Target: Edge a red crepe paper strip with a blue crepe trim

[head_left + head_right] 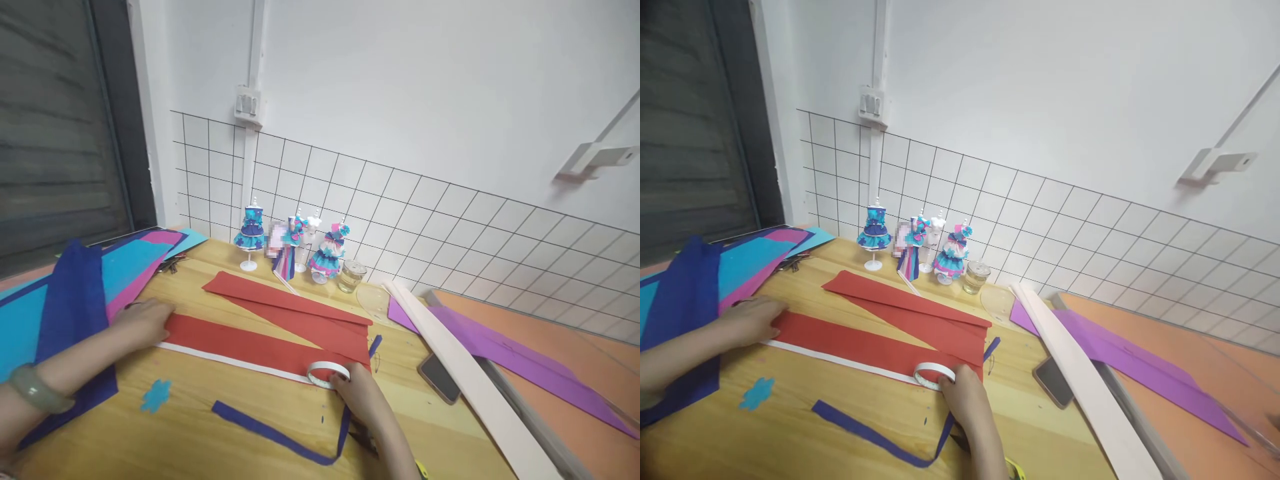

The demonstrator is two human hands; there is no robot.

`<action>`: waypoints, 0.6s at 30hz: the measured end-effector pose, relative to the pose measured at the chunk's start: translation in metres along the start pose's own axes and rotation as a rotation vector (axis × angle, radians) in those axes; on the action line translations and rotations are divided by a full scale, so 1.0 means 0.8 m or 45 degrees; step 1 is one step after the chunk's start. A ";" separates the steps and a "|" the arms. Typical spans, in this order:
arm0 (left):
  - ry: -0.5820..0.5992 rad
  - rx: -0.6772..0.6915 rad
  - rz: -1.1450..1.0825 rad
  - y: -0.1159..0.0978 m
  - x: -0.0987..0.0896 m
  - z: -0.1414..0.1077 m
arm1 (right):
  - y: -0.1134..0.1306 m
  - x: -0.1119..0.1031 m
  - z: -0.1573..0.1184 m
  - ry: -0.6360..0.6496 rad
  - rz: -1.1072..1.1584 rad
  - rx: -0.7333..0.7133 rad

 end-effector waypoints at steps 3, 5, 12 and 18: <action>0.020 0.196 0.007 -0.067 0.016 -0.025 | -0.001 0.000 0.000 0.014 -0.011 -0.042; 0.105 0.373 -0.072 -0.119 0.038 -0.044 | -0.002 0.001 0.001 0.016 -0.013 -0.064; 0.561 0.680 -0.539 -0.239 0.133 -0.072 | -0.004 0.003 0.004 -0.004 -0.009 -0.068; 0.856 0.694 -0.848 -0.257 0.159 -0.060 | -0.004 0.002 0.005 0.006 0.046 -0.088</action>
Point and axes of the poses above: each hand's wrist, its own z-axis towards the middle knuckle, its own x-axis out of the palm, y = z × x, the point moved 1 cm from there along z, towards the middle knuckle, and after that the axes turned 6 degrees about y, right-handed, at the moved point
